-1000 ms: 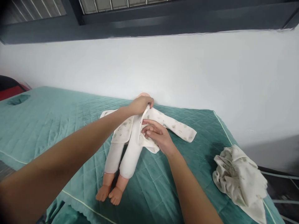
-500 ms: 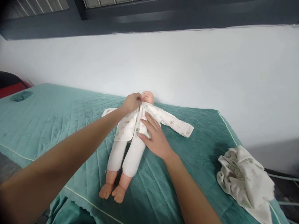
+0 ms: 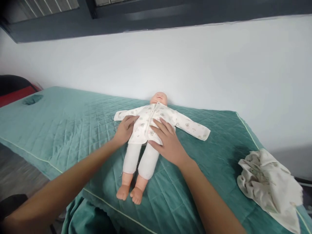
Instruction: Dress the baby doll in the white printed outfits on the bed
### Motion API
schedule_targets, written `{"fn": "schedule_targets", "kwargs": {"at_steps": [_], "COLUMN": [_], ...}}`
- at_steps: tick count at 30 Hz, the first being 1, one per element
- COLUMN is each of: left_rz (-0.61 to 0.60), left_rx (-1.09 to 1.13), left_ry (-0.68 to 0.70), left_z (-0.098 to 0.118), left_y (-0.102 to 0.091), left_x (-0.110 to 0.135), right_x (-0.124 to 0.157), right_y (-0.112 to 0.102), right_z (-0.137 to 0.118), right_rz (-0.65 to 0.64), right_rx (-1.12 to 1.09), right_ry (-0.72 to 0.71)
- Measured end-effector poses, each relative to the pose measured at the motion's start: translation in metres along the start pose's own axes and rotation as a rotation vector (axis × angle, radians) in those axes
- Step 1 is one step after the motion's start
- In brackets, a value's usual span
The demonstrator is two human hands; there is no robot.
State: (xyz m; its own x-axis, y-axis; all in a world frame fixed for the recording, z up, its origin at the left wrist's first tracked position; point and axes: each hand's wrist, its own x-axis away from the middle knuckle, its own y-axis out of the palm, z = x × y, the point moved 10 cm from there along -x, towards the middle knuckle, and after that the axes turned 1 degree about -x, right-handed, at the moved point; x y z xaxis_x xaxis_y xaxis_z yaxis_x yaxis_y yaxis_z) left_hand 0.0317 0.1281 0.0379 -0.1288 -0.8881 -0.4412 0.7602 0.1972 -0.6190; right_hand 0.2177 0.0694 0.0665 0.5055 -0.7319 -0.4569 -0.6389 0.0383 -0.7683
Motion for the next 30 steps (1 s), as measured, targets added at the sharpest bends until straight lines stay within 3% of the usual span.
{"fn": "schedule_targets", "kwargs": {"at_steps": [5,9,15,20,30], "left_rz": [-0.030,-0.032,-0.028,-0.010,0.169], "left_rx": [-0.040,-0.113,-0.149,-0.146,0.010], "left_ry": [-0.121,-0.137,-0.228,-0.213,-0.282], "left_z": [-0.007,-0.003,0.003,0.018,0.006], "left_y": [-0.001,-0.006,0.001,0.019,-0.003], "left_x": [0.073,0.103,0.094,0.081,0.095], "right_x": [0.020,0.054,0.092,0.097,0.117], "right_y": [-0.005,-0.009,-0.017,-0.022,-0.038], "right_z": [0.002,0.014,0.045,0.050,0.055], "right_rz": [0.107,0.229,0.449,0.445,0.527], "right_rx": [-0.070,-0.152,-0.094,0.001,0.062], "right_ry": [0.064,0.224,0.591,0.814,0.884]}}
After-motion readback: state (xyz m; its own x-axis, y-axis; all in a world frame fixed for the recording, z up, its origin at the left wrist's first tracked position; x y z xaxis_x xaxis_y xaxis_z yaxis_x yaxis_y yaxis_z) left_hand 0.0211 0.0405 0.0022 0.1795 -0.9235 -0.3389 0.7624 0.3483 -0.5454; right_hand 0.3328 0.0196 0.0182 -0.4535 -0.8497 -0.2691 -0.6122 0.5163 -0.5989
